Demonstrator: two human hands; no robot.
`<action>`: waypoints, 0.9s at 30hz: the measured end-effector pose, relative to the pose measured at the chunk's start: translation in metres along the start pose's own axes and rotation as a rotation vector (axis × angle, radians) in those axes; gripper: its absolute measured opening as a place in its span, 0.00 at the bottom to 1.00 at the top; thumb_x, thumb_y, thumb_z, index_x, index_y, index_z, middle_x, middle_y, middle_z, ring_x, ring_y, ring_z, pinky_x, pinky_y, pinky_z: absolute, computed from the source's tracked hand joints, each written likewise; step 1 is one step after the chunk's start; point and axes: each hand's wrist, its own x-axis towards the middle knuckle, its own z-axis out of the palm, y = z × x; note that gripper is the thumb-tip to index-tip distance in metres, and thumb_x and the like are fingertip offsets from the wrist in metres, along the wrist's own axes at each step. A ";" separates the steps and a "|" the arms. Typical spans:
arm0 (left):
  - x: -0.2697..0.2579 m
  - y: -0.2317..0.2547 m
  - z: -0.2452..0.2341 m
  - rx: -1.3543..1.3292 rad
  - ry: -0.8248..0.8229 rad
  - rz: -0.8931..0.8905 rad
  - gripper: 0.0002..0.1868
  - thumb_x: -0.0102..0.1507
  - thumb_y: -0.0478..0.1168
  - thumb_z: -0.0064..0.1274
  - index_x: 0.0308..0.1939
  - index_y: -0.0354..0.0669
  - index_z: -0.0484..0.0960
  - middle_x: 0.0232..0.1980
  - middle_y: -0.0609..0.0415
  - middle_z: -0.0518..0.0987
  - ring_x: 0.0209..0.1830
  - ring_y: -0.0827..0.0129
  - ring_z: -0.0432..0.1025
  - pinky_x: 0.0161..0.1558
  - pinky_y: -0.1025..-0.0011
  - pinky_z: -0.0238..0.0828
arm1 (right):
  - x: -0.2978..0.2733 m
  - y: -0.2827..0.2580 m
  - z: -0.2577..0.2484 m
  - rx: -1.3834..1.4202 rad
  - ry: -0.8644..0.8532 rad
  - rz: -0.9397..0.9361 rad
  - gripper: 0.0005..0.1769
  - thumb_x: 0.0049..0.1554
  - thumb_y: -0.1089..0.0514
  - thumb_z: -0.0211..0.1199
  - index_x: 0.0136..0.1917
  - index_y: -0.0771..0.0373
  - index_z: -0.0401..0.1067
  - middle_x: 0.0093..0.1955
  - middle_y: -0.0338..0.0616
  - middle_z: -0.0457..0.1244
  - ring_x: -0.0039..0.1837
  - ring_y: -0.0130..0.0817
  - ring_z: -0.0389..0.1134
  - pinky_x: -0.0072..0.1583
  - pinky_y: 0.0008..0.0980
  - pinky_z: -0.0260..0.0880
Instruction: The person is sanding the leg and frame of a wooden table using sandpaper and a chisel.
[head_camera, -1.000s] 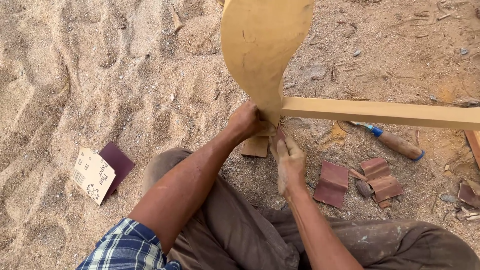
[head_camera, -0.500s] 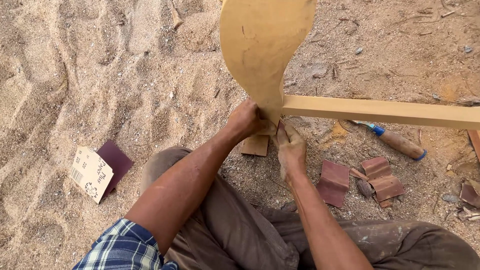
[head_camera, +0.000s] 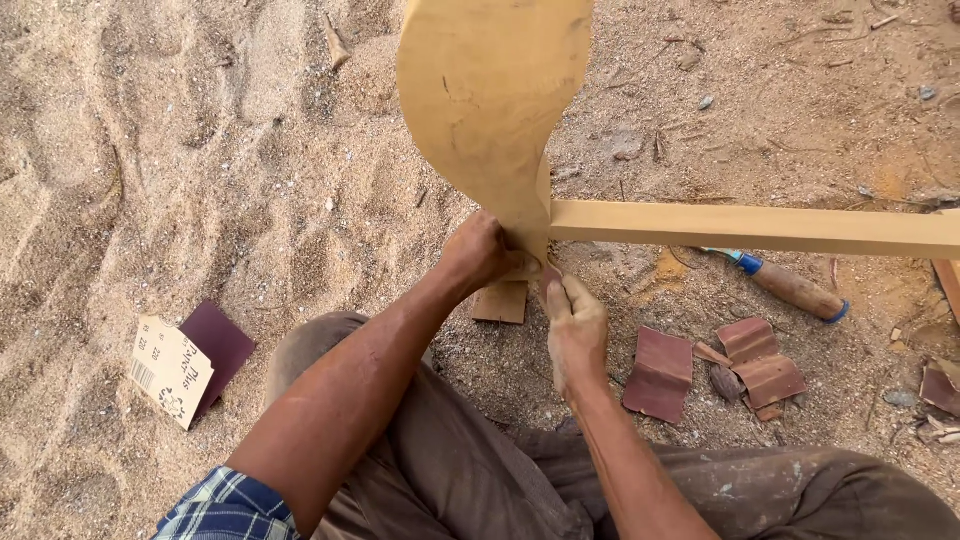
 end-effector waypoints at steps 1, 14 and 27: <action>0.001 0.002 -0.002 0.002 -0.003 0.004 0.24 0.49 0.44 0.74 0.47 0.45 0.87 0.41 0.52 0.87 0.40 0.62 0.83 0.43 0.64 0.81 | 0.009 -0.004 0.003 0.003 0.004 -0.001 0.19 0.63 0.63 0.52 0.67 0.70 0.69 0.64 0.54 0.68 0.66 0.41 0.70 0.74 0.40 0.65; -0.009 0.010 -0.005 0.037 -0.021 -0.062 0.25 0.51 0.45 0.74 0.50 0.45 0.86 0.44 0.51 0.87 0.41 0.63 0.82 0.45 0.64 0.81 | 0.010 0.013 0.004 0.124 -0.133 -0.075 0.26 0.66 0.55 0.51 0.72 0.71 0.65 0.71 0.60 0.63 0.74 0.47 0.63 0.79 0.47 0.56; 0.001 0.004 -0.002 0.001 -0.003 -0.003 0.22 0.52 0.42 0.71 0.49 0.44 0.85 0.42 0.52 0.86 0.39 0.64 0.81 0.41 0.64 0.81 | 0.003 0.016 0.009 -0.166 -0.056 -0.060 0.34 0.68 0.42 0.43 0.78 0.65 0.58 0.74 0.55 0.60 0.76 0.42 0.60 0.76 0.47 0.58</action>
